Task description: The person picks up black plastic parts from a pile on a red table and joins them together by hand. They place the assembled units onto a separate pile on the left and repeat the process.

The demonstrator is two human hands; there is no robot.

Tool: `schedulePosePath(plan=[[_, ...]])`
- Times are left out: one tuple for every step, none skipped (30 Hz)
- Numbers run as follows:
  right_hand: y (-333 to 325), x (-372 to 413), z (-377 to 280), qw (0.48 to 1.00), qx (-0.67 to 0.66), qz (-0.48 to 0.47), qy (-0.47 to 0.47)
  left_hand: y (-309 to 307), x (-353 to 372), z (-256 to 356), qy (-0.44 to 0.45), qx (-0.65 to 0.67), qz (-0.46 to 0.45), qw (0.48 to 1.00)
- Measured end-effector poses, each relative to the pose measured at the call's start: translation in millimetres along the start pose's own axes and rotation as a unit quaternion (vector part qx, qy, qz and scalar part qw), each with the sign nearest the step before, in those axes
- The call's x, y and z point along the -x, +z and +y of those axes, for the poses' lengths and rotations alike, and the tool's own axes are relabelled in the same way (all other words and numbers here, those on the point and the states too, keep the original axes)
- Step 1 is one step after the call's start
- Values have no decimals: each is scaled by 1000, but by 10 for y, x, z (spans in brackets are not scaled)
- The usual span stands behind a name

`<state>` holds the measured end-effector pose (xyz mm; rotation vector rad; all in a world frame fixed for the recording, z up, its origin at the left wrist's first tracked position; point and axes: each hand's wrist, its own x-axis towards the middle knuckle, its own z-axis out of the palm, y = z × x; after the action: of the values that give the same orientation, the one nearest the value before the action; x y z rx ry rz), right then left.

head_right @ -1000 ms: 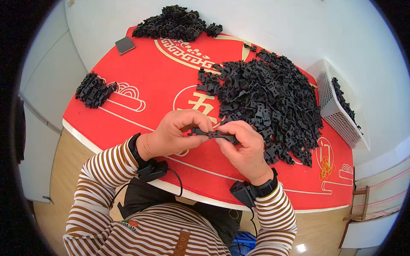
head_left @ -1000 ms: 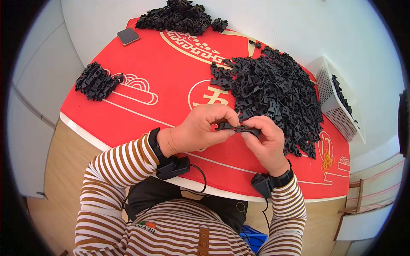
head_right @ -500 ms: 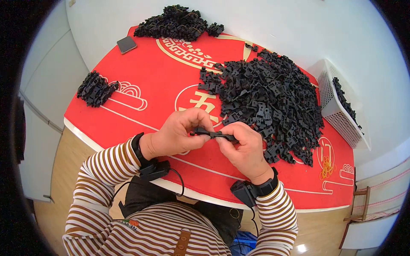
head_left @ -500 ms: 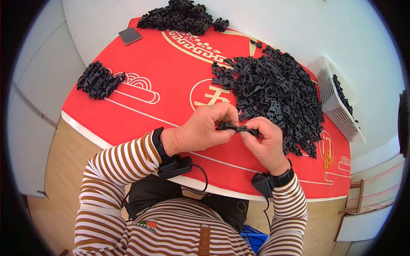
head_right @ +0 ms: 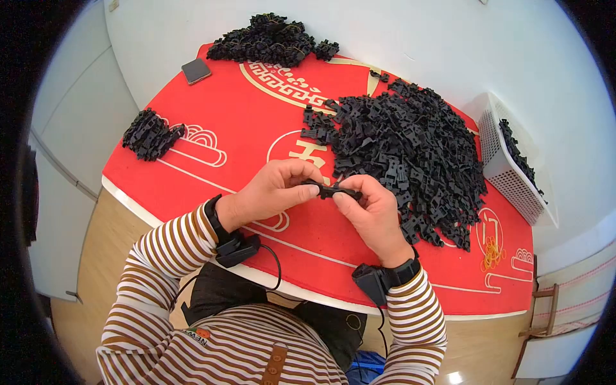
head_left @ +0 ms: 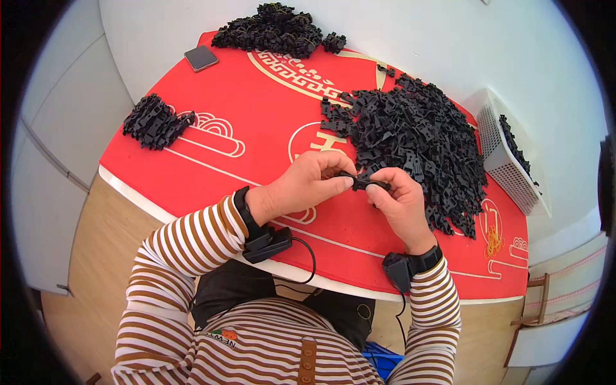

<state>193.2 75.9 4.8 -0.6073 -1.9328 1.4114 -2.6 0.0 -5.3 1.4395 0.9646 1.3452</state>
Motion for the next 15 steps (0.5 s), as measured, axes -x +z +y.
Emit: schedulePosePath(plan=[[-5, 3, -13, 1000, -4, -7, 18, -11, -5, 2, -3, -27, 4, 1000], [0, 3, -19, 1000, -4, -4, 21, -17, -6, 2, -5, -53, 8, 999], [5, 2, -23, 1000, -5, 0, 23, -20, -6, -1, -10, -47, 6, 999], [9, -1, -26, 1000, -5, 3, 25, -23, -7, -4, -14, -40, 4, 999], [11, -2, -28, 1000, 1, 6, 20, -23, -8, -6, -18, -34, 2, 999], [13, -3, -30, 1000, 7, 9, 16, -19, -7, -5, -18, -28, 5, 999], [14, -4, -32, 1000, 13, 12, 12, -14, -5, -3, -19, -22, 8, 1000], [16, -6, -25, 1000, 7, 15, 2, -10, -3, 0, -19, -16, 11, 1000], [17, -9, -9, 1000, 1, 20, -7, -6, 3, 5, -28, 0, 20, 999], [17, -9, 7, 1000, -5, 24, -15, 1, 12, 12, -37, 17, 29, 999], [10, -8, 18, 1000, 9, 19, -19, 7, 19, 14, -45, 34, 37, 998], [-2, -6, 27, 999, 23, 15, -23, 6, 17, 12, -44, 28, 34, 998], [-10, -5, 35, 999, 36, 11, -27, 3, 11, 8, -42, 22, 31, 998], [-6, -6, 42, 998, 55, 13, -41, 2, 5, 8, -39, 15, 28, 999], [4, -10, 47, 996, 73, 14, -56, 1, 3, 13, -43, 14, 27, 999]])
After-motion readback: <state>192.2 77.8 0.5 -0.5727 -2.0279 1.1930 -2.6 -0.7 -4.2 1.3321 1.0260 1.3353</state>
